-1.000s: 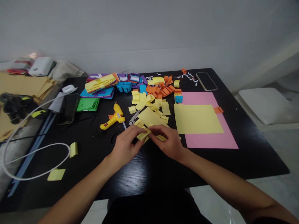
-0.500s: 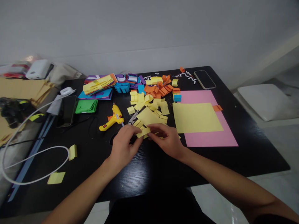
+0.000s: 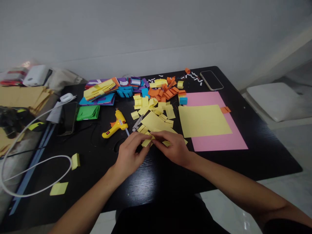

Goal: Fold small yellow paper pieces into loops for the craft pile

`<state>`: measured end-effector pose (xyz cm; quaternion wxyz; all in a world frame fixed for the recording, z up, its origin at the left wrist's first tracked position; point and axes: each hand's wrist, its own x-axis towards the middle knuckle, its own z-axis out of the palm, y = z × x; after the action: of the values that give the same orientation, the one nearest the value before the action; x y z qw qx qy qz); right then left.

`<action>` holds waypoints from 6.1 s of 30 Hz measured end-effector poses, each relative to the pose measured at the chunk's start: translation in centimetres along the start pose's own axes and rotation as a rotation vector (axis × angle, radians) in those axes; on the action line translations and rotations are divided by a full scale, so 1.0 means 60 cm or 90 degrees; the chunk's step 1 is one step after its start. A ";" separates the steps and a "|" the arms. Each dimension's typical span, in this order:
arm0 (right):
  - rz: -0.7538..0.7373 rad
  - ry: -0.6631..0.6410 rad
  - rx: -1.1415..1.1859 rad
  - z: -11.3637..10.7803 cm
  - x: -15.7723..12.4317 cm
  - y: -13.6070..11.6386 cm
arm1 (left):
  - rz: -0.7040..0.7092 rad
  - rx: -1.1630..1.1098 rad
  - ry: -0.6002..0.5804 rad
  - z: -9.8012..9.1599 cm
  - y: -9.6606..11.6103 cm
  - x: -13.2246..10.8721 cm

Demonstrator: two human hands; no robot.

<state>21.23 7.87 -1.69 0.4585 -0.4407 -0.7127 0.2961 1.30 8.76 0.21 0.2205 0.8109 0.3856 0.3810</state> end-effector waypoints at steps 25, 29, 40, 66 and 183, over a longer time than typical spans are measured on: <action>0.060 0.023 0.077 0.000 0.005 0.002 | -0.298 -0.311 -0.018 -0.012 0.005 0.009; -0.034 -0.020 0.007 -0.003 0.003 0.001 | -0.366 -0.338 -0.086 -0.018 0.004 0.019; -0.103 -0.088 -0.014 -0.004 -0.003 0.009 | -0.371 -0.326 -0.221 -0.039 -0.008 0.028; -0.135 -0.064 -0.024 -0.002 -0.008 0.009 | -0.363 -0.367 -0.269 -0.040 -0.009 0.031; 0.190 0.008 0.260 -0.003 0.010 -0.009 | -0.366 -0.352 -0.117 -0.011 0.010 0.022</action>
<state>21.06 8.16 -0.93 0.4935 -0.4410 -0.5623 0.4957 1.59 9.49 1.59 0.5614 0.6108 0.4582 0.3189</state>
